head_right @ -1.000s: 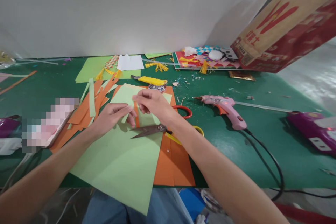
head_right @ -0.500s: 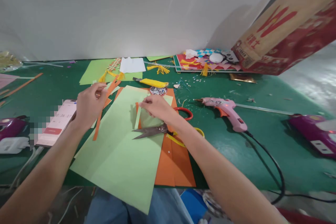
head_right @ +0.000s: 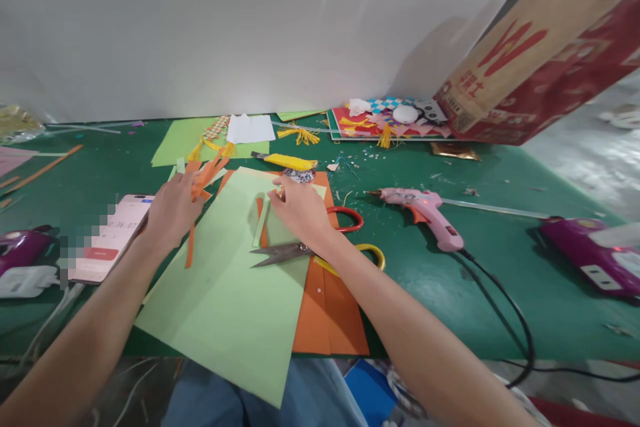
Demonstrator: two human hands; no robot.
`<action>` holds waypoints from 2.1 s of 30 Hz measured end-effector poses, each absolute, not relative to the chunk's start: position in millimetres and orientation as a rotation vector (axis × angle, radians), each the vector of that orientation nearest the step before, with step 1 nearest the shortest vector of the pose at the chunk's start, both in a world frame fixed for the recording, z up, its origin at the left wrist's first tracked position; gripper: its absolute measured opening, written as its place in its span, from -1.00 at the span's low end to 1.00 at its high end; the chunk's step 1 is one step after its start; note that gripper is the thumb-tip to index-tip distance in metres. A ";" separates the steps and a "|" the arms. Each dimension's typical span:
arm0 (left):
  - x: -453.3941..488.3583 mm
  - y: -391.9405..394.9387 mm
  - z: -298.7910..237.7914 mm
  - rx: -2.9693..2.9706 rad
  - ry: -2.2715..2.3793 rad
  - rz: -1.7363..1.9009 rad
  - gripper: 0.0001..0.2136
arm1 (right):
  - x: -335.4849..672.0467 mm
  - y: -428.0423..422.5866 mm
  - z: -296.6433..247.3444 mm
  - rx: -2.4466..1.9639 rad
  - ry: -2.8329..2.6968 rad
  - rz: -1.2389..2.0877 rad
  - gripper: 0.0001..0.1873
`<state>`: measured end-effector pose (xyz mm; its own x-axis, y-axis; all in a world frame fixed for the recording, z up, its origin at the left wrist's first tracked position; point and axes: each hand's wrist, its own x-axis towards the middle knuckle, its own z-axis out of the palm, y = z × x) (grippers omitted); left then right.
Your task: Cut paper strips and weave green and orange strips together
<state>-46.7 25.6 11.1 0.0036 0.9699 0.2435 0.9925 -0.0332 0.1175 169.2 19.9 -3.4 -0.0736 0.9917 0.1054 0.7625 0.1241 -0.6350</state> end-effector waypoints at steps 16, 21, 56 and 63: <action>-45.4 25.4 16.0 -2.187 -2.198 -0.562 -0.59 | 167.0 16.8 -4.1 -1.698 -1.960 0.507 -0.69; -45.9 26.4 13.4 -2.155 -2.173 -0.576 -0.58 | 166.1 15.8 -1.6 -1.715 -1.995 0.504 -0.71; -18.2 17.7 4.2 -3.087 -2.269 -1.586 -0.78 | 182.4 24.5 13.8 -0.993 -0.993 1.266 -0.77; -19.0 18.5 2.0 -3.023 -2.371 -1.466 -0.81 | 188.3 29.6 17.1 -0.926 -0.945 1.184 -0.70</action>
<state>-19.0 18.5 2.0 0.2808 0.9575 -0.0658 0.3694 -0.0445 0.9282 188.3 29.6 17.1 0.1241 0.9869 0.1027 -0.3185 0.1376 -0.9379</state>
